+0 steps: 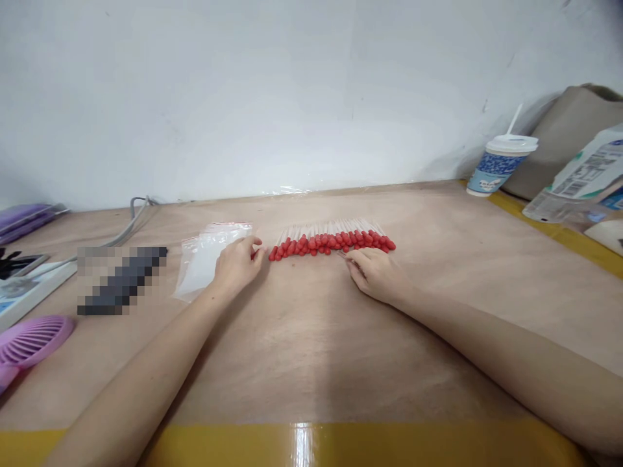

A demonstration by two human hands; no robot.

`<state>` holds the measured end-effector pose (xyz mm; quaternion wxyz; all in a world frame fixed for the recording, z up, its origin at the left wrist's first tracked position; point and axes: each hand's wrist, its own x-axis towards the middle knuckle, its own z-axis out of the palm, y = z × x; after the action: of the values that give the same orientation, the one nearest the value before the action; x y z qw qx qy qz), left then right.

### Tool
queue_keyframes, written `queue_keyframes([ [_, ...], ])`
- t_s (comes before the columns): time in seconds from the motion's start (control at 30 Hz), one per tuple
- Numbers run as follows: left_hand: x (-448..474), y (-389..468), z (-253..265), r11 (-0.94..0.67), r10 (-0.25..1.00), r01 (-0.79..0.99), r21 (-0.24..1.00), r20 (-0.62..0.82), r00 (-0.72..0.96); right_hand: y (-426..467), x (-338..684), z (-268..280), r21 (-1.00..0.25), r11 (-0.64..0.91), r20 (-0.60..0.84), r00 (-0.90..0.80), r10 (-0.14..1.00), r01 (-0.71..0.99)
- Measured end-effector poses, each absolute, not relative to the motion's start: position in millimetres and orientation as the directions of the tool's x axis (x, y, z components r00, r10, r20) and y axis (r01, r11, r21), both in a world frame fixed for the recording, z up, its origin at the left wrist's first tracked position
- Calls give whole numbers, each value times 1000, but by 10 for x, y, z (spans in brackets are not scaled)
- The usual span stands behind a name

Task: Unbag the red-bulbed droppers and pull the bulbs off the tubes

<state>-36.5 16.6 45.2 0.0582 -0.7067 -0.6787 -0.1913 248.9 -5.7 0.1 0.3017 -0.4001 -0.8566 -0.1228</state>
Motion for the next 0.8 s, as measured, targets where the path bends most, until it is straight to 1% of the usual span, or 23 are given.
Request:
queue_keyframes([
  [0.1,-373,184,412,-27,969,988,151,249,-11,-80,2429,29,-19,645,588,-513,625,764],
  [0.23,-361,209,373,-59,973,988,143,228,25,-138,2382,54,-108,689,549,-535,642,716],
  [0.37,-372,208,381,-50,972,990,132,233,18,-177,2383,46,-192,705,514,-541,665,683],
  [0.43,-361,190,381,-47,955,990,136,295,5,-184,2389,40,-208,701,504,-539,675,682],
  [0.5,-322,166,378,-78,913,984,161,407,6,-190,2396,40,-217,698,496,-539,681,682],
  [0.57,-246,141,374,-171,848,967,188,528,48,-199,2405,43,-221,699,497,-538,681,680],
  [0.63,-137,124,372,-288,783,938,193,611,115,-209,2419,46,-207,696,518,-526,675,688],
  [0.7,-11,120,371,-370,745,912,176,643,178,-217,2437,44,-190,686,558,-498,664,702],
  [0.8,162,146,370,-397,734,904,158,646,209,-220,2462,29,-211,664,609,-435,664,717],
])
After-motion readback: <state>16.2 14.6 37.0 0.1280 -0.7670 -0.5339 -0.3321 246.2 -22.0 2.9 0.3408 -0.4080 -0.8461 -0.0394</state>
